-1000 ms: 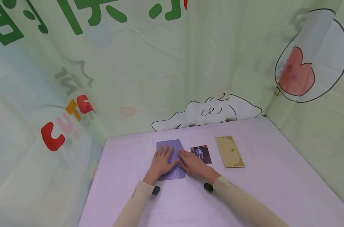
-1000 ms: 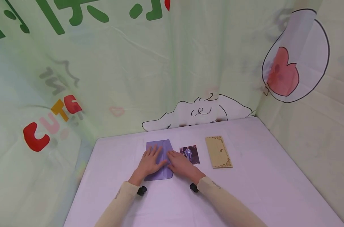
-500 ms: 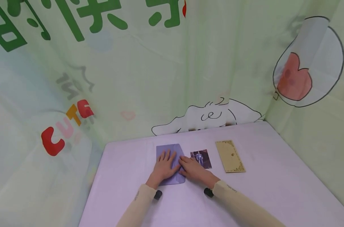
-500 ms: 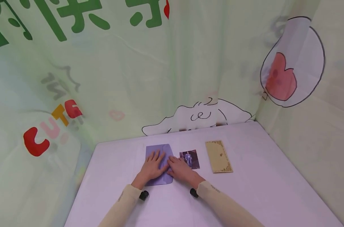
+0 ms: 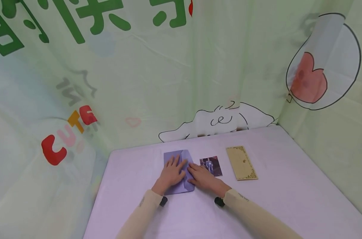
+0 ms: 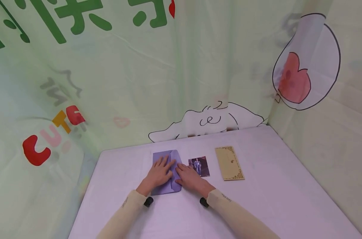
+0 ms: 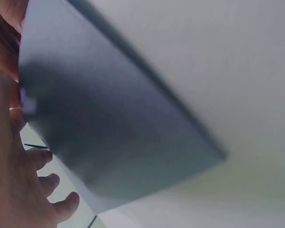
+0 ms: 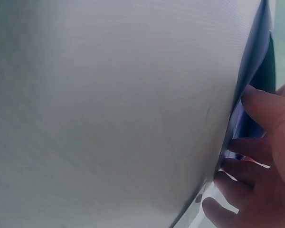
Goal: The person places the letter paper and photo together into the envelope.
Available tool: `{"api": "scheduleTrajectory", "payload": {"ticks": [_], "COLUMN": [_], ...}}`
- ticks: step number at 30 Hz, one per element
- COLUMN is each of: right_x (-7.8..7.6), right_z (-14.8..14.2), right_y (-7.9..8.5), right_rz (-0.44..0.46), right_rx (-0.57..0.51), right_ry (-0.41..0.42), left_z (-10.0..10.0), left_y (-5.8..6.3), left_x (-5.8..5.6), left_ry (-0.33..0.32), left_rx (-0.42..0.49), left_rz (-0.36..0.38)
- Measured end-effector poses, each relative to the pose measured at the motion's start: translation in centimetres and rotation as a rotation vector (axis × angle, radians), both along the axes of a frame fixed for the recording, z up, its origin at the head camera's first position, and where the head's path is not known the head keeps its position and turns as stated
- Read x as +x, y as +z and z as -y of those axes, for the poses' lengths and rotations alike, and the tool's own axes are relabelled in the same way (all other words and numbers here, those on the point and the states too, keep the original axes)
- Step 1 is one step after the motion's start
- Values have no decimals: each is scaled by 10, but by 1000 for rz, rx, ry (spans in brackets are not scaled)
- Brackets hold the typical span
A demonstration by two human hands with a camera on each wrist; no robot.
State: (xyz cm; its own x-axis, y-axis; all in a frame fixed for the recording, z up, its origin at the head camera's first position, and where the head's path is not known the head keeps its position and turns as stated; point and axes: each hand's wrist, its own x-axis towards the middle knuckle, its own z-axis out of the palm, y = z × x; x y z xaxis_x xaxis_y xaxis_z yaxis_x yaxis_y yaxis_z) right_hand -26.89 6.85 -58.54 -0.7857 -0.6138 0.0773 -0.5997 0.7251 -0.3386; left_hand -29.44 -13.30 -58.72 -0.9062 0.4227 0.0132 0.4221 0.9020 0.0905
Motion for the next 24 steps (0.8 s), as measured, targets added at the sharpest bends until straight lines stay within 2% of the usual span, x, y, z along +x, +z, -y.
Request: {"api": "scheduleTrajectory", "payload": {"ticks": [4, 8, 13, 16, 20, 24], "right_x": [-1, -1, -5, -7, -6, -5], "right_z": [-1, -2, -5, -5, -4, -5], "right_y": [1, 4, 12, 13, 10, 6], "right_rz": [35, 55, 51, 45, 40, 12], "right_rx": [-6, 16, 45, 42, 21, 16], "right_ry": [2, -8, -26, -34, -14, 10], "left_z": [0, 3, 10, 17, 28, 35], "left_y": [10, 20, 33, 38, 37, 33], "left_x": [-2, -5, -14, -20, -23, -22], "left_ry": [8, 6, -42, -115, -217, -257], "left_rx": [-64, -58, -20, -15, -51, -73], "left_rz": [17, 49, 188, 250, 248, 191]}}
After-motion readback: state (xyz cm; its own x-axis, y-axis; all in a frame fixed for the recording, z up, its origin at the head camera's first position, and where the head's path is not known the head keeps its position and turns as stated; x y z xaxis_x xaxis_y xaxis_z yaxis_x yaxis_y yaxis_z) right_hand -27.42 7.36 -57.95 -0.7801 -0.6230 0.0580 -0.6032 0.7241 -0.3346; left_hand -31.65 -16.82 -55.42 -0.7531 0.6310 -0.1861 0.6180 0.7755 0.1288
